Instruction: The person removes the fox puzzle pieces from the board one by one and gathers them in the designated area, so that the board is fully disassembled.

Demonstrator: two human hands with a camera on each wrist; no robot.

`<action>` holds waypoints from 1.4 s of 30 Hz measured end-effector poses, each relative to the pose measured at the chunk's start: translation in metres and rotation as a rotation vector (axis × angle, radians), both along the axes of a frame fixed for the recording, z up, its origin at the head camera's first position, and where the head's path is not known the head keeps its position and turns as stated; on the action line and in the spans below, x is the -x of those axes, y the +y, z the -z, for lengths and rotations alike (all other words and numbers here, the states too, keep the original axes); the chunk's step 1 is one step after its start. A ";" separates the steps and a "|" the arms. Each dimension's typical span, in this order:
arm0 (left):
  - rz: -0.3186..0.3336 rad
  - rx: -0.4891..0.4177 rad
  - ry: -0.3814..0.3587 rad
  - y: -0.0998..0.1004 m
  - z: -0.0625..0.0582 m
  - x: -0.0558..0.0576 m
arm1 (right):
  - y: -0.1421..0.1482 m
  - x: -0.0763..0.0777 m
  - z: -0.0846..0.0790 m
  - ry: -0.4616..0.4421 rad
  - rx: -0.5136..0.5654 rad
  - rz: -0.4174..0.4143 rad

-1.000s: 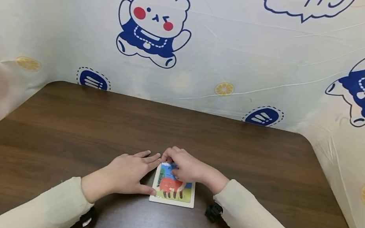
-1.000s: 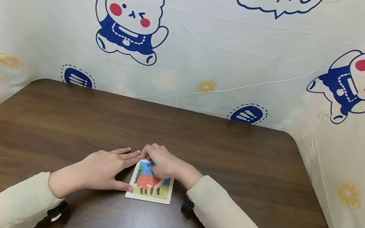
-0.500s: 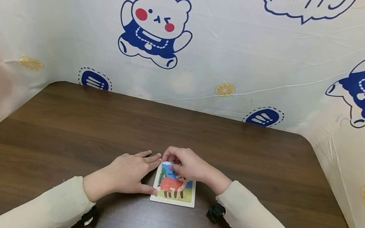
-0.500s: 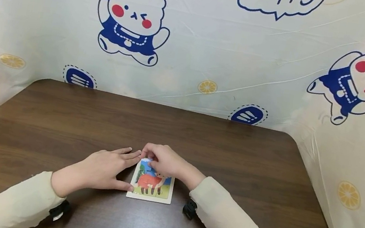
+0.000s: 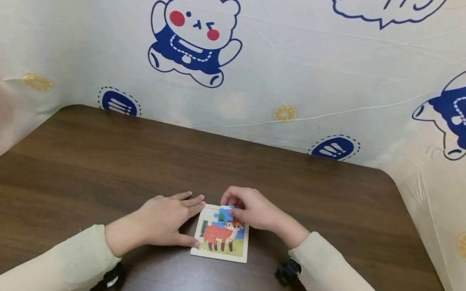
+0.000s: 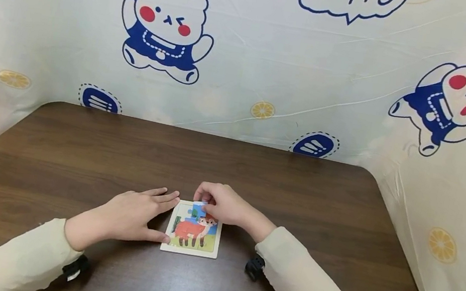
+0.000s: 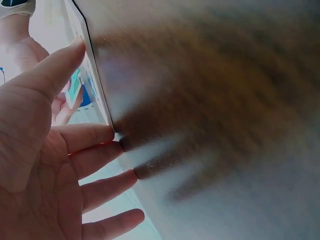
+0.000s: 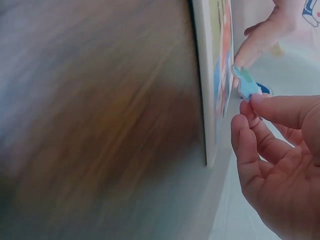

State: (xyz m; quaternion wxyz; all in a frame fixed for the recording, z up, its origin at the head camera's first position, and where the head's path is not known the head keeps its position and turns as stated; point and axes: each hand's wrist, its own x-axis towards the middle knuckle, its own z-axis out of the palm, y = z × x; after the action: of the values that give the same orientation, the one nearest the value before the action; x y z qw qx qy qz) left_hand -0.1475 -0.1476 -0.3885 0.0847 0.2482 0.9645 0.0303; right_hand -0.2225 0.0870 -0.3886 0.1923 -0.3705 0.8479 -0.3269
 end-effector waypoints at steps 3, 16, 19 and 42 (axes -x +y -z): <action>-0.002 -0.001 -0.001 0.000 0.000 0.000 | 0.008 0.001 0.000 -0.003 0.000 0.011; 0.007 -0.002 0.013 -0.001 0.000 0.000 | 0.046 0.006 -0.002 0.034 0.012 0.077; 0.006 -0.005 0.014 -0.001 -0.001 0.000 | 0.054 0.009 0.000 0.049 0.021 0.080; -0.006 -0.022 -0.009 0.002 -0.001 -0.004 | 0.075 0.018 0.007 0.035 -0.054 0.150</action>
State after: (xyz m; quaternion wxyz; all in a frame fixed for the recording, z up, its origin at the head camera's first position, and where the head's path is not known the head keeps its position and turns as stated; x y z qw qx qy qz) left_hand -0.1438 -0.1456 -0.3877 0.0861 0.2461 0.9645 0.0421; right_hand -0.2410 0.1619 -0.3956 0.1626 -0.3064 0.8849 -0.3109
